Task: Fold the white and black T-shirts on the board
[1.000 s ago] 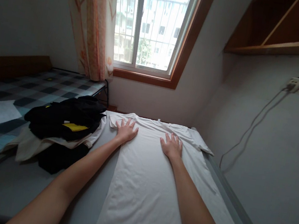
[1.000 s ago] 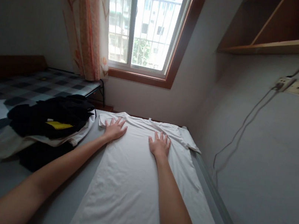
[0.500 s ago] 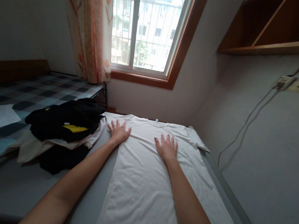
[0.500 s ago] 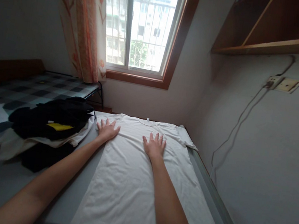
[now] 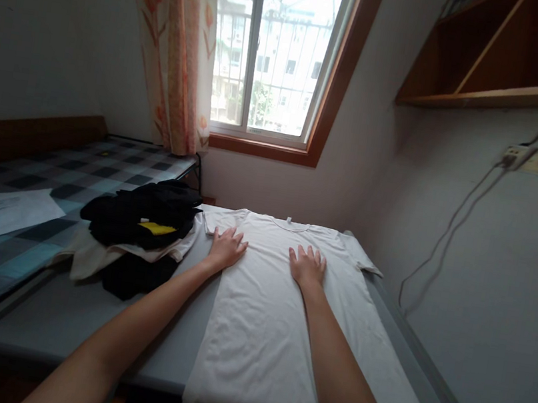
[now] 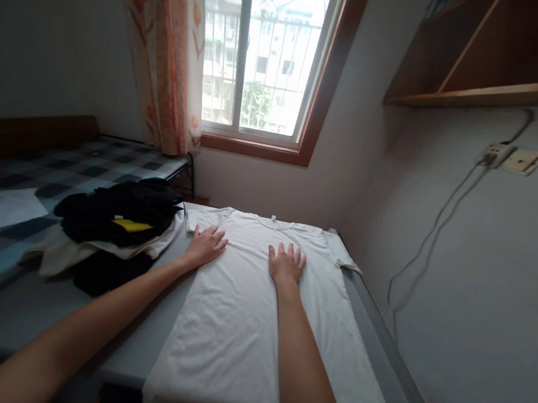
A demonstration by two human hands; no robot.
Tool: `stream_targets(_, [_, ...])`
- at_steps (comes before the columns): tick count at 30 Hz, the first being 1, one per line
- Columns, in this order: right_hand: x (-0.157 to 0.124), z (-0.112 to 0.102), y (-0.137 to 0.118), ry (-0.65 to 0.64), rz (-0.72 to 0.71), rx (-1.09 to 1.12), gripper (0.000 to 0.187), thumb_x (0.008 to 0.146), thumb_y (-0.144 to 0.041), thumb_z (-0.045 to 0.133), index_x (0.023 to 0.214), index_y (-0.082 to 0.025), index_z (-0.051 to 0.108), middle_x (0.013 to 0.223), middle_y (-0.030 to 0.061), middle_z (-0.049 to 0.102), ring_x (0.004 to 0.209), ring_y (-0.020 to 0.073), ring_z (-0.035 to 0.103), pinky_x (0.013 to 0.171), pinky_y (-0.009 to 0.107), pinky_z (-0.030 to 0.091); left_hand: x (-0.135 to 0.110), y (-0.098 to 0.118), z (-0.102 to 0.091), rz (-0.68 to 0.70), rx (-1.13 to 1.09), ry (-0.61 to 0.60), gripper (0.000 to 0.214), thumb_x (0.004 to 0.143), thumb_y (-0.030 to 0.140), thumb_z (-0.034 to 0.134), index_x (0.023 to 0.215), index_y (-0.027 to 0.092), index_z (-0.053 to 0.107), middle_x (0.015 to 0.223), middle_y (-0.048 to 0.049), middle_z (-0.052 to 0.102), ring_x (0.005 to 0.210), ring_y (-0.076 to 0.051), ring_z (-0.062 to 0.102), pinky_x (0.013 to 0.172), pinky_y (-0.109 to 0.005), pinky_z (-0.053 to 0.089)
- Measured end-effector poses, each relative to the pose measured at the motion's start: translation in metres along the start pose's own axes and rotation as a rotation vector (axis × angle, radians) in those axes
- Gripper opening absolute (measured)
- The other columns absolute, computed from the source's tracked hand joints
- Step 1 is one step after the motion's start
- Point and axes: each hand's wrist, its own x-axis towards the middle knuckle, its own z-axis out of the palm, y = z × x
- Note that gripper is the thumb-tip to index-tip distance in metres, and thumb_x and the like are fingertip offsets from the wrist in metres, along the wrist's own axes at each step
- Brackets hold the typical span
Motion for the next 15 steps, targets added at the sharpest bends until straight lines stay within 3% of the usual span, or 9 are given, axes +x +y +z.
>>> stream_targets(6, [0.0, -0.001, 0.004, -0.052, -0.049, 0.003, 0.059, 0.096, -0.056, 0.024, 0.141, -0.026, 0.047, 0.152, 0.0092, 0.036, 0.139, 0.0307, 0.029, 0.111, 0.047, 0.017, -0.016, -0.021, -0.017, 0.056, -0.005, -0.053, 0.043, 0.092, 0.039, 0.044, 0.129, 0.021, 0.055, 0.146, -0.0126, 0.044, 0.138, -0.026, 0.035, 0.115, -0.047, 0.024])
stream_targets(11, [0.001, 0.001, 0.004, -0.012, -0.068, -0.028, 0.056, 0.096, -0.054, 0.028, 0.138, -0.026, 0.05, 0.151, 0.0097, 0.038, 0.138, 0.0309, 0.03, 0.11, 0.047, 0.019, -0.029, -0.045, -0.067, 0.152, 0.13, 0.105, 0.047, 0.087, 0.028, 0.049, 0.133, 0.023, 0.054, 0.151, -0.0087, 0.038, 0.144, -0.029, 0.022, 0.12, -0.052, 0.003])
stream_targets(15, [0.001, 0.002, 0.005, -0.011, -0.081, -0.025, 0.054, 0.096, -0.052, 0.028, 0.138, -0.026, 0.05, 0.151, 0.0088, 0.038, 0.137, 0.0308, 0.032, 0.11, 0.046, 0.02, -0.022, -0.072, -0.113, -0.091, 0.271, 0.212, 0.056, 0.084, 0.032, 0.053, 0.139, 0.024, 0.046, 0.155, -0.0085, 0.03, 0.145, -0.037, 0.011, 0.115, -0.061, 0.003])
